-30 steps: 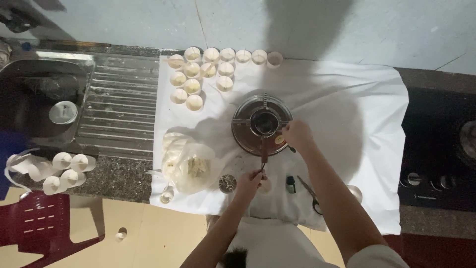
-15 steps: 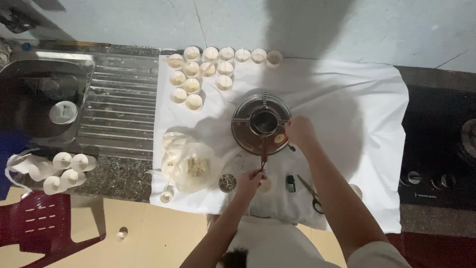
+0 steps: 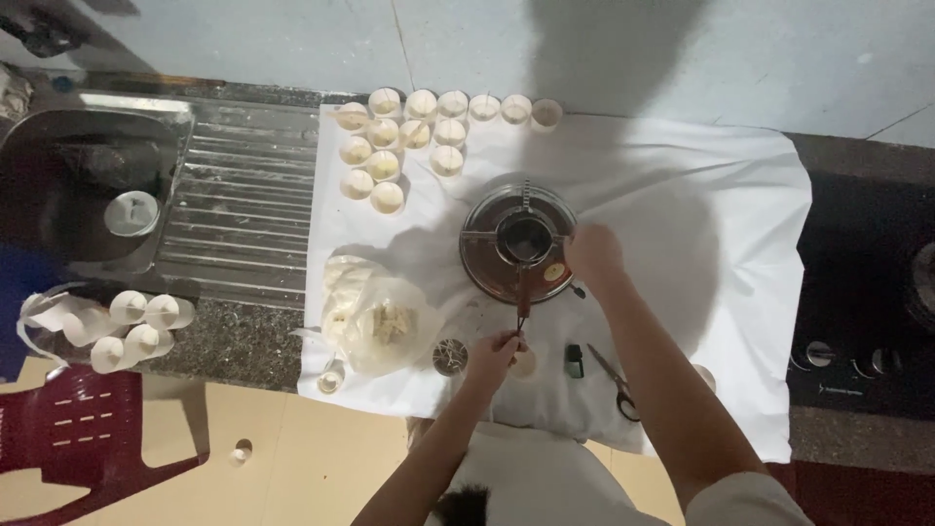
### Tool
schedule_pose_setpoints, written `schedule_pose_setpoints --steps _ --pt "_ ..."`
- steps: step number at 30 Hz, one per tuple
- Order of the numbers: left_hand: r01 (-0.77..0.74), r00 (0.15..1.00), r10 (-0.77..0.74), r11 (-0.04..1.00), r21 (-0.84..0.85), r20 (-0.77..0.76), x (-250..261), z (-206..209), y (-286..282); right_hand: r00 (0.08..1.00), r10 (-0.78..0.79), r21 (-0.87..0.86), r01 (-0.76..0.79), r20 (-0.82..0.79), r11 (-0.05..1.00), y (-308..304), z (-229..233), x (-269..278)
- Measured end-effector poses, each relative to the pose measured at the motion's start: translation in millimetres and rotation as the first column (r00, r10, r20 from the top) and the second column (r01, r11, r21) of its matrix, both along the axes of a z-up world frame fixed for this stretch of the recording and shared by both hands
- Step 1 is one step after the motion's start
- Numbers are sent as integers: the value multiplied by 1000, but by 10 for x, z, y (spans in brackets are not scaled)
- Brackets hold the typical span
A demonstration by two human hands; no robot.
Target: Preparing candle wicks and stirring melting wax in a small pot on a portable stove.
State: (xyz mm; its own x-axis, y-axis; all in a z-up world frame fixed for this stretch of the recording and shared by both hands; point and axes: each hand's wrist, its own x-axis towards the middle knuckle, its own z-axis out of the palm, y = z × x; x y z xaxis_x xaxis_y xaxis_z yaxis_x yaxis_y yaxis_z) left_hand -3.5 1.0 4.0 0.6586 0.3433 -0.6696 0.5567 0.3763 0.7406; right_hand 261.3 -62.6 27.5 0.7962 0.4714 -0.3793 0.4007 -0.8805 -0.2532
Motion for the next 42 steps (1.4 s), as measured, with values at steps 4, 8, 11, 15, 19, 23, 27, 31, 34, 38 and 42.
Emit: schedule_pose_setpoints --steps 4,8,11,15,19,23,27,31,34,38,42 --pt "0 1000 0 1000 9 13 2 53 -17 999 16 120 -10 -46 993 16 -54 2" --pt "27 999 -26 999 28 -27 -1 324 3 999 30 53 -29 -21 998 27 -238 209" --pt "10 1000 -10 1000 3 -22 10 179 8 992 72 55 -67 -105 996 78 88 -34" --pt "14 1000 -15 1000 20 14 -23 191 30 995 -25 100 34 -92 994 -11 30 12" --pt "25 1000 -25 999 24 7 15 65 5 990 136 49 -134 -31 990 13 102 -22" --pt "43 999 -44 998 38 16 -17 33 20 999 49 86 -49 2 995 6 -240 268" --pt "1 1000 -1 1000 19 8 -14 9 -18 997 78 92 -77 -15 993 67 1 21" --pt "9 1000 -9 1000 26 11 -7 -105 -2 996 85 69 -83 -23 994 74 -48 95" --pt "17 1000 -17 1000 22 -16 -12 -180 -1 999 38 44 -38 -19 998 52 23 -46" --pt "6 1000 -6 1000 9 -28 -14 -39 7 996 85 35 -84 -29 996 -85 297 -302" --pt "-12 999 11 1000 -25 -41 -32 -28 13 998 57 93 -60 42 994 -313 523 -549"
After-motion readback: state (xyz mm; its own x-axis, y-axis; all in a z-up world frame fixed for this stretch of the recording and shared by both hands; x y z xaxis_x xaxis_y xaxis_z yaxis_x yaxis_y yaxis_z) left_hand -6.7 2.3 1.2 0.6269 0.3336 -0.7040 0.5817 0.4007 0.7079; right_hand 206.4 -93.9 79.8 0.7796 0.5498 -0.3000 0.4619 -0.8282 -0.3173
